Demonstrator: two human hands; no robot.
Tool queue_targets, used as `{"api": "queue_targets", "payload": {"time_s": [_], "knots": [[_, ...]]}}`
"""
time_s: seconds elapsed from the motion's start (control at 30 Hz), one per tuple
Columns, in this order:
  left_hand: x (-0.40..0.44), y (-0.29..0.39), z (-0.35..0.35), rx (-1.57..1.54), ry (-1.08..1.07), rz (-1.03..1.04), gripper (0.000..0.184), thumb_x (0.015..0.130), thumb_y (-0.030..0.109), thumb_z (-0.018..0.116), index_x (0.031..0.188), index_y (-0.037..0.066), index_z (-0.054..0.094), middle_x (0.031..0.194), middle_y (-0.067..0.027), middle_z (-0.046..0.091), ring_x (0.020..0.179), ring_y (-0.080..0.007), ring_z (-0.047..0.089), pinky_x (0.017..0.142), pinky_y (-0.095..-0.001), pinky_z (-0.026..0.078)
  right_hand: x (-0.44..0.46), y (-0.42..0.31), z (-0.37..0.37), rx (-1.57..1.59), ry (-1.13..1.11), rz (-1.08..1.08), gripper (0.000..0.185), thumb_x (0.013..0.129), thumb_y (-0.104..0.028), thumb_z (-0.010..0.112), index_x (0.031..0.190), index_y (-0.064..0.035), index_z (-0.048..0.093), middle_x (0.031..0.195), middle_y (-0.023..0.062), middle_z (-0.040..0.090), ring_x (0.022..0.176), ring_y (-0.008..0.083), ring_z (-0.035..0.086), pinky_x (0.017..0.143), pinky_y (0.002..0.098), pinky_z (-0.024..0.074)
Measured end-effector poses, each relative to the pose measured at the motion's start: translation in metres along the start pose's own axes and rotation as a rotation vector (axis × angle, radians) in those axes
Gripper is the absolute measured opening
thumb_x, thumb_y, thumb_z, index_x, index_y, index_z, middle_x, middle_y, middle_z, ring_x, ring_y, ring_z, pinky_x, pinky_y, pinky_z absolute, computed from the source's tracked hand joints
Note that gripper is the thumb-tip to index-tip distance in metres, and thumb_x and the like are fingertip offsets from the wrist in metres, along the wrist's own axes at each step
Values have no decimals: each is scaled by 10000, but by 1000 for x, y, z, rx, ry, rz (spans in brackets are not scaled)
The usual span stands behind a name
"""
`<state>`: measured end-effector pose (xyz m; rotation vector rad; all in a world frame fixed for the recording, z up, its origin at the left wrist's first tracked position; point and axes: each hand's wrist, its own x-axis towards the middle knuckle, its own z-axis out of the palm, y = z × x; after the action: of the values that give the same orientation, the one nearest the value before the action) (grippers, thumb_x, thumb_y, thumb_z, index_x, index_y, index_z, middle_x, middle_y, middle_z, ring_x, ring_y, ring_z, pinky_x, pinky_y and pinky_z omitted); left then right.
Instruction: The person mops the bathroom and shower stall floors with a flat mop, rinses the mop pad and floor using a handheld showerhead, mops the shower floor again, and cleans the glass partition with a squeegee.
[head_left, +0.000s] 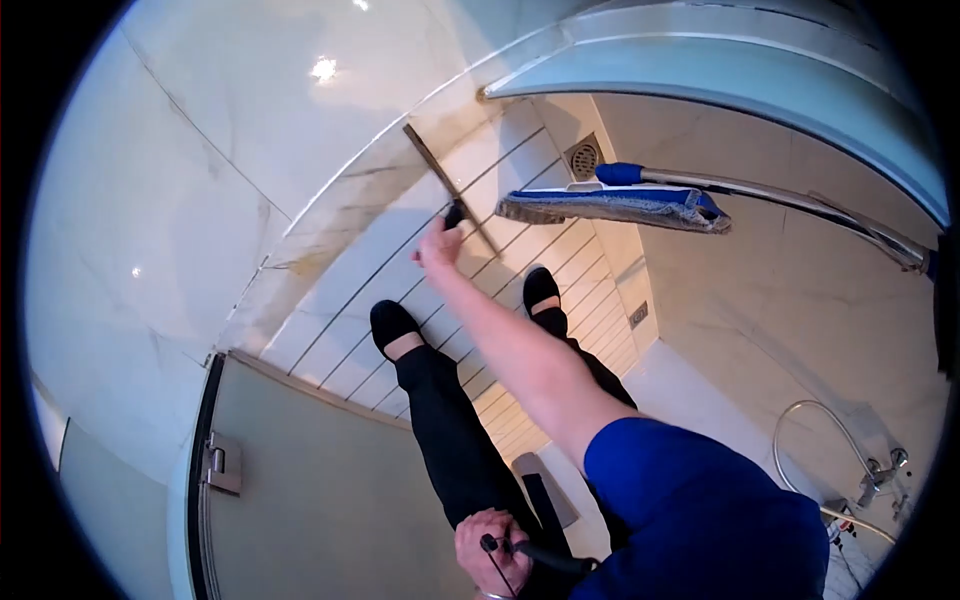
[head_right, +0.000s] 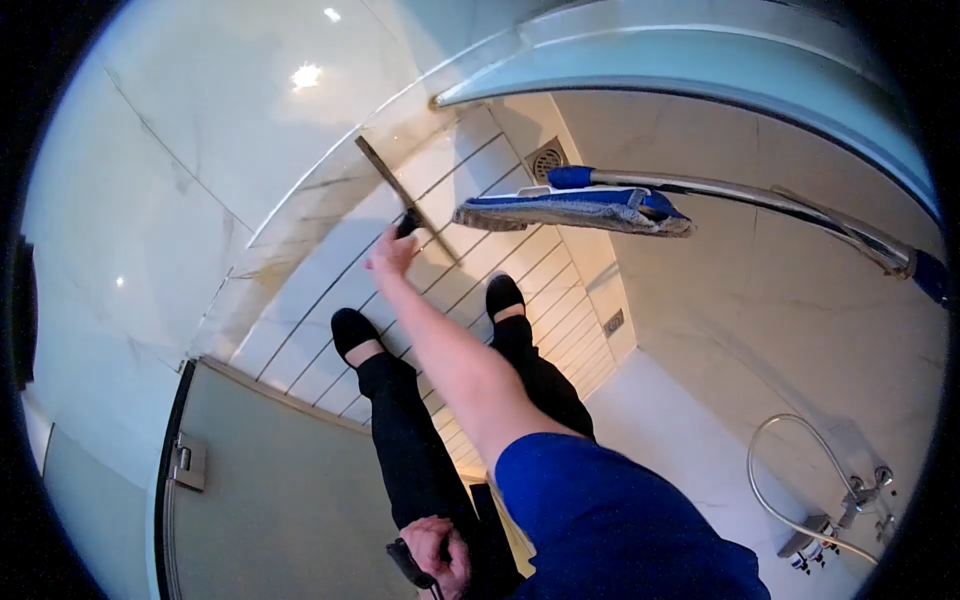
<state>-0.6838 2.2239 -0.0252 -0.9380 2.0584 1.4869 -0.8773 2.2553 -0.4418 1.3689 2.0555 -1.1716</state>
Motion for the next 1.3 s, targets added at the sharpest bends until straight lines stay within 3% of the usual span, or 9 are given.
{"api": "queue_targets", "payload": {"time_s": [0.2, 0.27, 0.4, 0.53, 0.6, 0.8, 1.1, 1.2, 1.3], "knots": [[10, 0, -3, -15, -4, 71, 188, 685, 74, 602, 858, 7, 570, 874, -164, 568, 799, -338, 545, 728, -413, 439, -103, -2, 99, 452, -252, 296, 376, 816, -381, 452, 659, -48, 375, 554, 68, 466, 350, 190, 467, 267, 288, 322], [7, -1, -4, 9, -25, 70, 202, 688, 79, 600, 873, 3, 573, 885, -170, 566, 814, -342, 541, 736, -417, 439, -137, -6, 119, 325, -629, 344, 364, 792, -392, 468, 682, -56, 382, 542, 63, 453, 343, 197, 452, 270, 306, 313], [7, 3, -10, 51, -57, -29, 260, 686, 113, 607, 931, 29, 590, 919, -186, 558, 850, -359, 529, 767, -436, 439, -201, -54, 105, 448, -948, 465, 343, 766, -414, 467, 707, -83, 400, 544, 61, 439, 341, 180, 425, 280, 296, 298], [23, 6, -11, -14, 13, 53, 149, 607, 57, 584, 750, 66, 543, 785, -83, 583, 752, -253, 562, 724, -347, 428, -180, -49, 27, 758, -850, 523, 334, 848, -397, 445, 658, -126, 398, 511, 28, 395, 349, 164, 389, 299, 302, 264], [18, 1, -5, 22, 28, 73, 142, 609, 65, 583, 746, 61, 545, 777, -86, 584, 748, -252, 564, 723, -348, 430, -145, -29, -28, 953, -620, 766, 357, 852, -383, 437, 600, -138, 375, 492, 2, 370, 383, 139, 344, 359, 274, 260], [-4, -22, 7, -23, 56, 55, 128, 611, 82, 586, 731, 55, 549, 765, -89, 585, 746, -260, 569, 723, -355, 434, -35, 4, -109, 1368, -236, 770, 158, 764, -177, 388, 641, -82, 412, 541, 27, 451, 447, 148, 400, 439, 268, 354], [-6, -19, 15, -54, 79, 65, 126, 600, 46, 574, 722, 49, 544, 750, -96, 577, 736, -262, 558, 706, -357, 423, -103, -64, -86, 992, -843, 996, 271, 864, -264, 463, 885, 5, 442, 587, -26, 453, 514, 91, 457, 468, 230, 356], [-6, -15, 19, -34, 90, 66, 146, 587, 40, 573, 729, 49, 541, 751, -96, 572, 725, -259, 551, 693, -352, 419, -127, -87, -83, 795, -1088, 923, 244, 852, -236, 496, 954, -14, 482, 666, -5, 499, 559, 113, 488, 509, 265, 401], [-15, -16, 31, -50, 146, 47, 107, 604, 36, 574, 708, 60, 567, 749, -105, 582, 735, -284, 565, 678, -363, 446, -132, -119, -106, 256, -979, 640, 178, 824, -199, 544, 933, -61, 519, 700, 18, 521, 593, 152, 530, 477, 276, 431]]}}
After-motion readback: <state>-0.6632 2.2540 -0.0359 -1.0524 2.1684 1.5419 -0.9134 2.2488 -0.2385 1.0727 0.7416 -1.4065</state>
